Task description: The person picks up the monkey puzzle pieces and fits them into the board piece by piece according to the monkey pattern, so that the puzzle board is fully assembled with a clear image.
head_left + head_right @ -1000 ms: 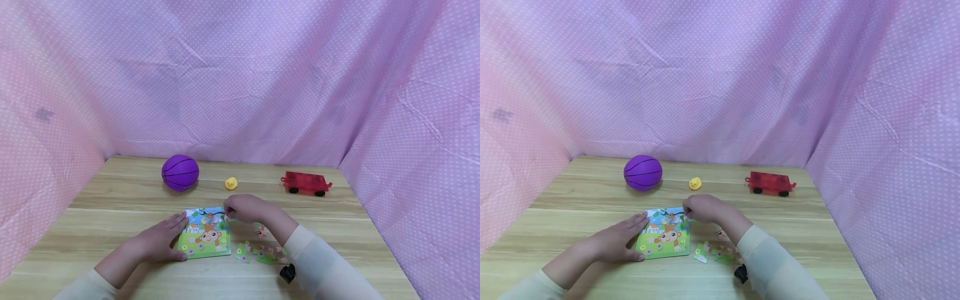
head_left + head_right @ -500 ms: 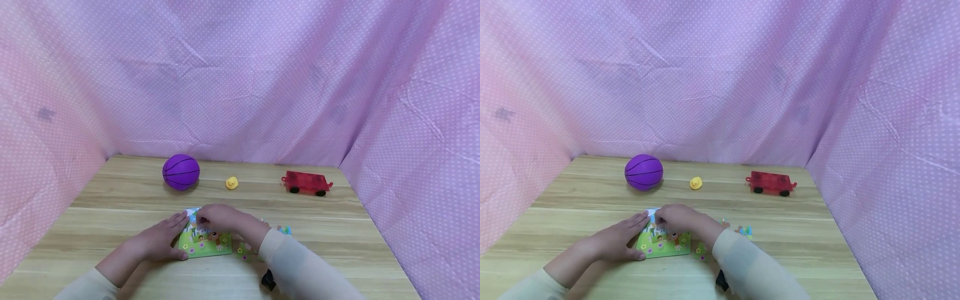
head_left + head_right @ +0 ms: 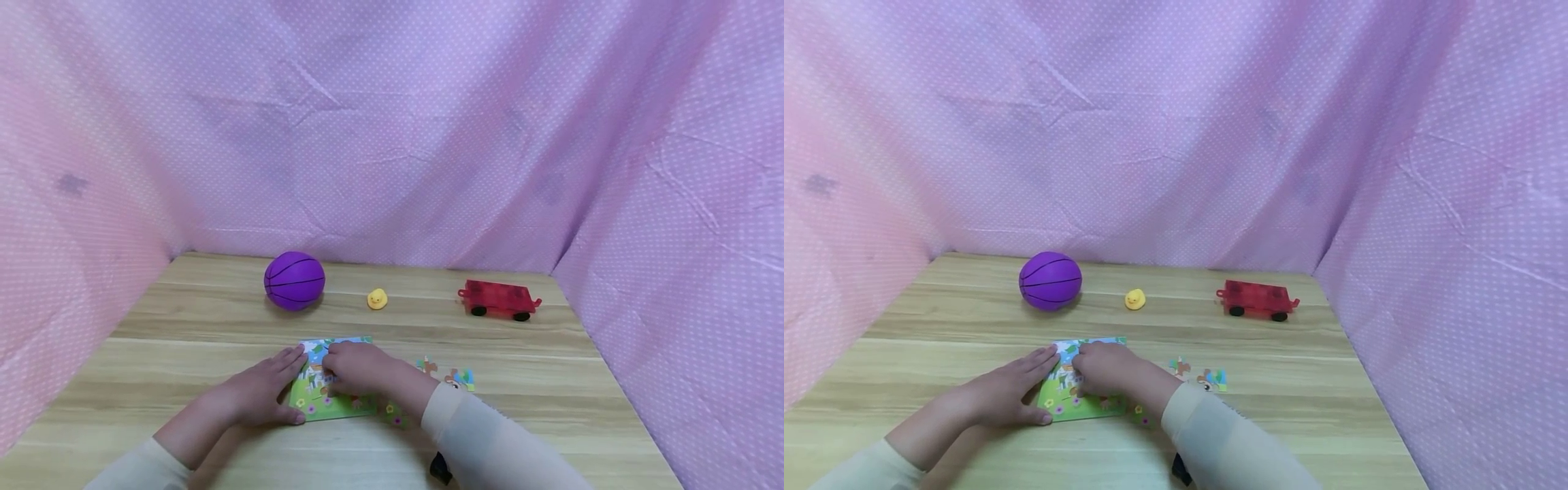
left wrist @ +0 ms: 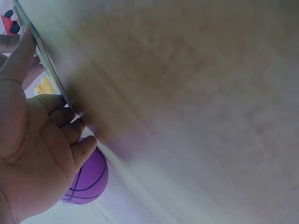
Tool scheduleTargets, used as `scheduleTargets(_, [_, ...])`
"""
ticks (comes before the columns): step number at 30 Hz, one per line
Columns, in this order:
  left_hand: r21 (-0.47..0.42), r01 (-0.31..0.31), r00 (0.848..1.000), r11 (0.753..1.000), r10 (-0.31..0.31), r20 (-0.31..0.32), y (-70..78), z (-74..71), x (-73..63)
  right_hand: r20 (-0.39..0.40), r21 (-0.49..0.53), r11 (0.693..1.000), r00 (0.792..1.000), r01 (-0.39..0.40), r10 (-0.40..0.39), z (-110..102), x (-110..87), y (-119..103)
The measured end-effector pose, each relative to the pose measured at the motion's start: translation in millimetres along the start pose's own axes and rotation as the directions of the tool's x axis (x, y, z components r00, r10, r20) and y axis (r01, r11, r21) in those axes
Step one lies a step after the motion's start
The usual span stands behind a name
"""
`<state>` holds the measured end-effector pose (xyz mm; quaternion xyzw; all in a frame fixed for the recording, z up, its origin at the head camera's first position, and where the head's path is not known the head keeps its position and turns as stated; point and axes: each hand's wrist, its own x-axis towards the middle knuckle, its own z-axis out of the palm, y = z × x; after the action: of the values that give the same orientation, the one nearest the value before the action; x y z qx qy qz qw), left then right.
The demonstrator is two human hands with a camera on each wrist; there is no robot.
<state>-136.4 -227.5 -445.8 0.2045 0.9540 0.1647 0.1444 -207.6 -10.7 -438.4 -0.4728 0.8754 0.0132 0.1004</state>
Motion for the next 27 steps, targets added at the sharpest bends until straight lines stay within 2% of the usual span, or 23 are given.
scheduleTargets(4, [0.006,-0.012,1.0,1.0,0.012,-0.008,-0.4,1.4,0.7,-0.017,0.033,0.999,1.0,-0.021,0.021,2,4.1,-2])
scheduleTargets(11, [0.009,-0.013,1.0,1.0,0.013,-0.019,-2.1,3.0,0.8,-0.058,0.003,0.999,0.997,-0.042,0.042,9,13.6,-7])
scheduleTargets(17, [0.005,-0.01,1.0,1.0,0.01,-0.014,-0.4,1.8,0.8,-0.076,-0.009,0.998,0.995,-0.063,0.062,11,13.0,-9])
scheduleTargets(19, [0.001,-0.007,1.0,1.0,0.007,-0.01,0.6,1.3,0.6,-0.089,-0.041,0.999,0.996,-0.028,0.024,10,9.4,-8])
scheduleTargets(21, [-0.001,-0.002,1.0,1.0,0.002,-0.001,0.8,0.9,0.5,-0.1,-0.092,0.995,0.994,0.037,-0.046,10,4.6,-5])
scheduleTargets(24, [0.007,0.01,1.0,1.0,-0.01,0.016,-0.1,0.8,0.7,-0.093,-0.176,0.976,0.985,0.126,-0.144,9,-2.7,-3])
scheduleTargets(27, [0.012,0.022,0.999,1.0,-0.022,0.033,-0.4,0.6,0.7,-0.073,-0.21,0.965,0.981,0.16,-0.179,9,-6.3,-2])
